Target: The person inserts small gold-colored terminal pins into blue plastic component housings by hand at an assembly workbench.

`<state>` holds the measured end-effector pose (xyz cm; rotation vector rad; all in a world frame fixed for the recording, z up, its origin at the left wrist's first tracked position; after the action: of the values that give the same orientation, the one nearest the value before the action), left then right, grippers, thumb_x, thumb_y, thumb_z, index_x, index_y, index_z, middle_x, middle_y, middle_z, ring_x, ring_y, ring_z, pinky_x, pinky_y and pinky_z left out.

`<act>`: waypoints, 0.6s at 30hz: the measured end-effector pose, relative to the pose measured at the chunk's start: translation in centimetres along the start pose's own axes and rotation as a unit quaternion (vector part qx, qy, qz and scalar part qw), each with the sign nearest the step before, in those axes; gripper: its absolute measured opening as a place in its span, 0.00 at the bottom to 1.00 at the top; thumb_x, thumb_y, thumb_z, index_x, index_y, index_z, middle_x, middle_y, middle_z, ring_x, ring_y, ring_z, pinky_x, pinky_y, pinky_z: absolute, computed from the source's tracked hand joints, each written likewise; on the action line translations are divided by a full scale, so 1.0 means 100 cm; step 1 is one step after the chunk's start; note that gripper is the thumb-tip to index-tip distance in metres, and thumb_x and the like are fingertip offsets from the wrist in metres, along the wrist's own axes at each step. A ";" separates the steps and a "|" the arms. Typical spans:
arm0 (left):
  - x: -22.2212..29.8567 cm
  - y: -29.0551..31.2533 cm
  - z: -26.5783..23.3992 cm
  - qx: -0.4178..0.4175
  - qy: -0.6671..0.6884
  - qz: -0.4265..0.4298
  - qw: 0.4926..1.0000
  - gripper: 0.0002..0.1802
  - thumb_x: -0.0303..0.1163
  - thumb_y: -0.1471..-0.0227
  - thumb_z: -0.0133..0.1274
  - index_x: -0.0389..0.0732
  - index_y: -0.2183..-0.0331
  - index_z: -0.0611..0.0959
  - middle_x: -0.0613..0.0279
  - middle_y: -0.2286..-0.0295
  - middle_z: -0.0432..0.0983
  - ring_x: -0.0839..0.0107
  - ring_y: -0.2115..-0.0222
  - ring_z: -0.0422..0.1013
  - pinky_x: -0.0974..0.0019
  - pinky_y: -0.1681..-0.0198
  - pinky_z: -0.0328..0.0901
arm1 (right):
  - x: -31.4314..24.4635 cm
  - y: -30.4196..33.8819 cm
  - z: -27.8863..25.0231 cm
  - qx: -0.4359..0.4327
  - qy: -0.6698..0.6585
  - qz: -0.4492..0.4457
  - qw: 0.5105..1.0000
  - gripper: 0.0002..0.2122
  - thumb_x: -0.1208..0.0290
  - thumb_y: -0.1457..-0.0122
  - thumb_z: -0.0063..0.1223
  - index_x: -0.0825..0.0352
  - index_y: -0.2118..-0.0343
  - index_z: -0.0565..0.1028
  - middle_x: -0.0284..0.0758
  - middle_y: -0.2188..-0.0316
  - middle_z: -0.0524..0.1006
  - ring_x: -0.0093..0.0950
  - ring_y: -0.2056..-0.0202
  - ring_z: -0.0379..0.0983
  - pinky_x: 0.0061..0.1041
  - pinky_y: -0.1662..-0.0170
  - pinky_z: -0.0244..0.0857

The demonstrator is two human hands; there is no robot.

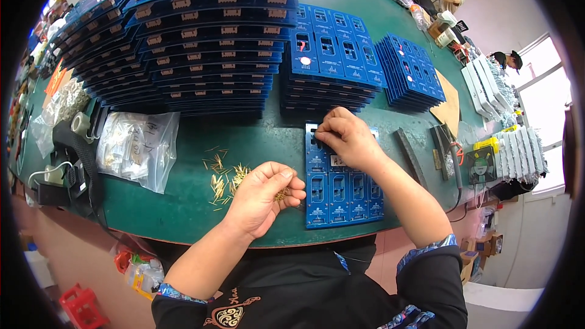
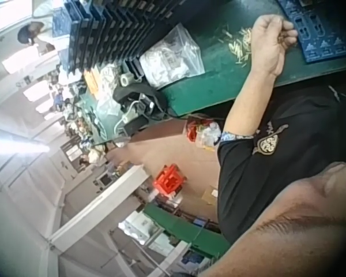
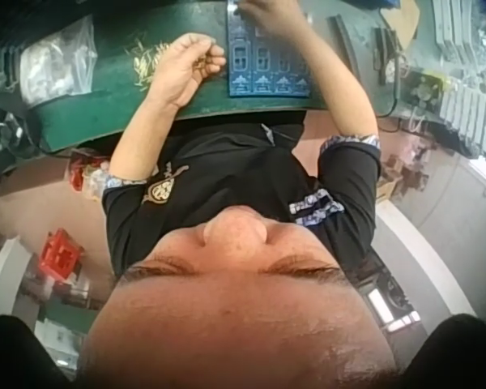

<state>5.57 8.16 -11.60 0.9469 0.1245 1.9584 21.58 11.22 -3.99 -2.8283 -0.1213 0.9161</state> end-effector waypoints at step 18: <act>0.001 0.000 -0.001 -0.002 -0.001 -0.001 1.000 0.05 0.30 0.41 0.48 0.38 0.67 0.75 0.58 0.71 0.77 0.72 0.71 0.74 0.71 0.68 0.71 | -0.036 0.016 -0.006 0.014 0.133 -0.113 0.984 0.07 0.75 0.52 0.60 0.64 0.68 0.80 0.33 0.69 0.74 0.34 0.67 0.73 0.30 0.66 0.69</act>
<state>5.50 8.24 -11.63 0.9446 0.1201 1.9553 19.06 9.12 -1.72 -2.8035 -0.3827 0.4839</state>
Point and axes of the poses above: each hand's wrist, its own y-axis away from the middle knuckle, its own z-axis out of the palm, x = y × z, the point moved 10 cm from there along -y, towards the middle knuckle
